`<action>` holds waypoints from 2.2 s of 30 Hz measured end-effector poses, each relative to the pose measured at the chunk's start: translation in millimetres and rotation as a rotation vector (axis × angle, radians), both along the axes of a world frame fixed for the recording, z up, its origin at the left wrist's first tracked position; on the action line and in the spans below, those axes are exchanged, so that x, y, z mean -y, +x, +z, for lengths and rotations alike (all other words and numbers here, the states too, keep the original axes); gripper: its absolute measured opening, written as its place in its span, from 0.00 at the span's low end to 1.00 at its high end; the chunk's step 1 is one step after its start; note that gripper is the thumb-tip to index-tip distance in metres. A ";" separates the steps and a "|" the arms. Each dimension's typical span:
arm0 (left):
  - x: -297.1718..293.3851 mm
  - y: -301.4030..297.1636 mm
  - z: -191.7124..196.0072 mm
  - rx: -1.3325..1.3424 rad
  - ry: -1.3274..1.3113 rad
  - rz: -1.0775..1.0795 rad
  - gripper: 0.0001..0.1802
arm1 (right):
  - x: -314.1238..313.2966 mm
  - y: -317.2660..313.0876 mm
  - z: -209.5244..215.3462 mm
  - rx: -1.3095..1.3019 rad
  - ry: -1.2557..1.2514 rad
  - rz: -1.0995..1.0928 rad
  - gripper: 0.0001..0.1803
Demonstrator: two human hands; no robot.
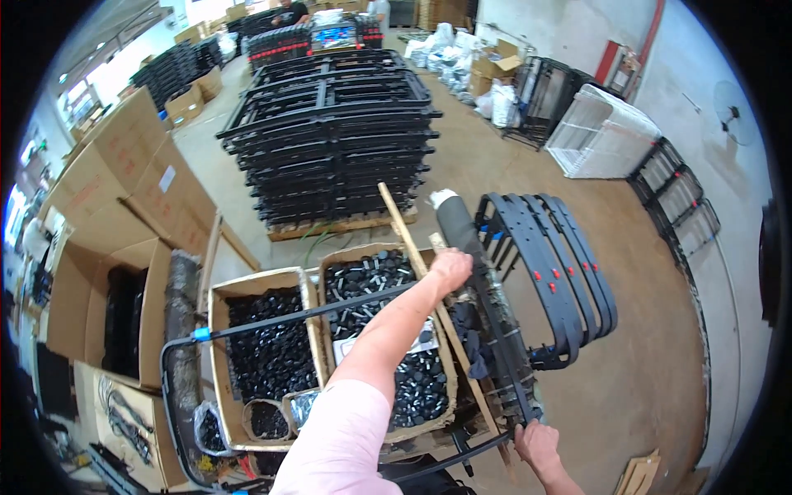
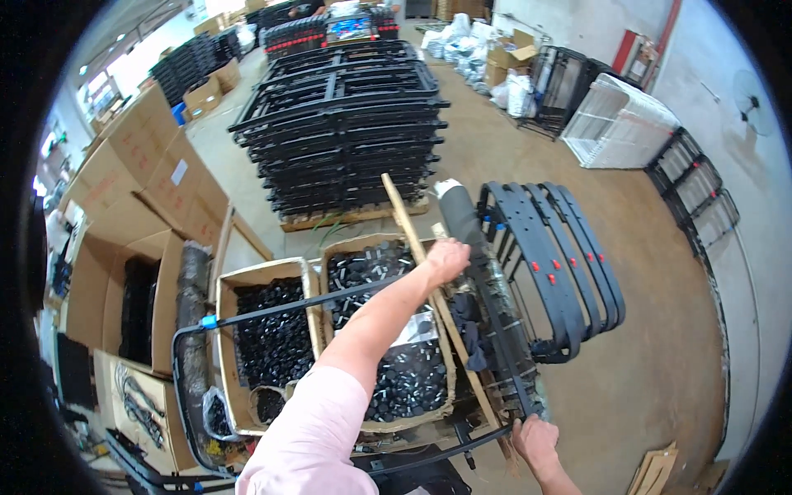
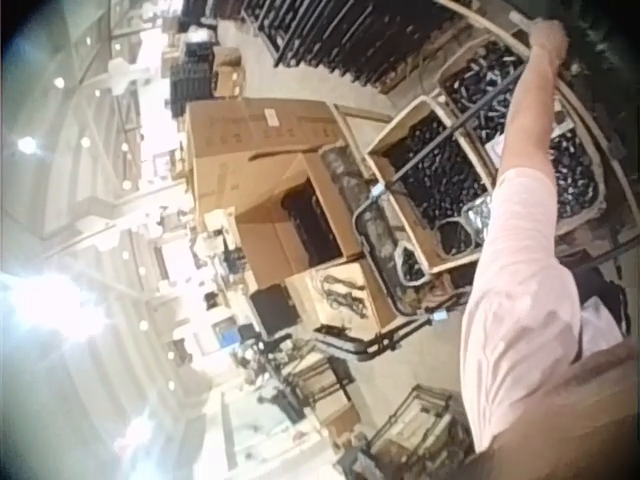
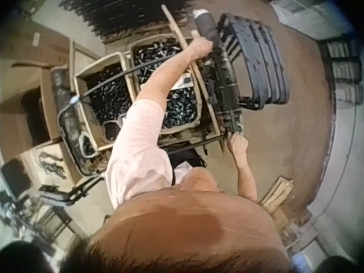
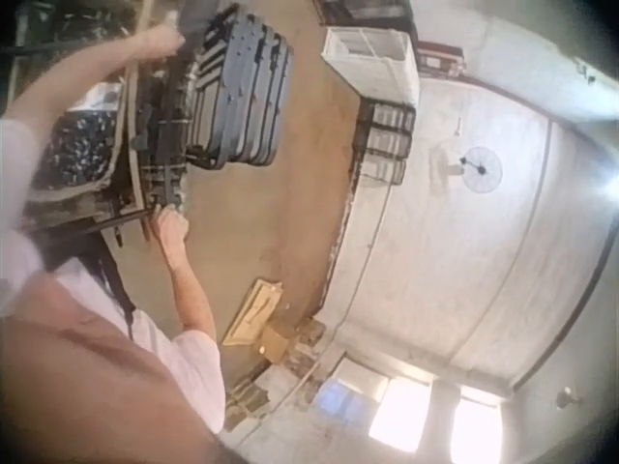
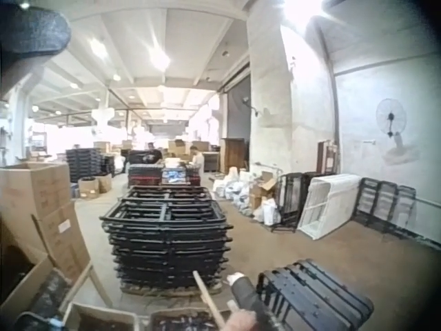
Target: Assembling an electrical appliance component by connecting wires and securing them with screws.
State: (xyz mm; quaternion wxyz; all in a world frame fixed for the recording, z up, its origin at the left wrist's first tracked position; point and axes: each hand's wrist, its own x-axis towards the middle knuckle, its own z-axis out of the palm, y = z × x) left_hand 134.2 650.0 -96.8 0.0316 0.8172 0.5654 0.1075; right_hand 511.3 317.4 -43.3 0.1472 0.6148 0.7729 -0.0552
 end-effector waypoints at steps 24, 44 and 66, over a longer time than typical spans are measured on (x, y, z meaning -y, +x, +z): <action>16.7 -11.5 -4.4 0.094 0.157 0.163 0.21 | -18.6 20.5 26.0 -0.442 -0.220 -0.667 0.29; 206.8 -127.9 -104.0 0.345 -0.014 0.630 0.14 | 23.9 -65.1 72.3 -0.306 -0.204 -0.260 0.16; 205.0 -97.1 -118.3 1.994 -0.218 0.991 0.18 | 33.9 -67.1 42.1 -0.557 -0.163 -0.136 0.14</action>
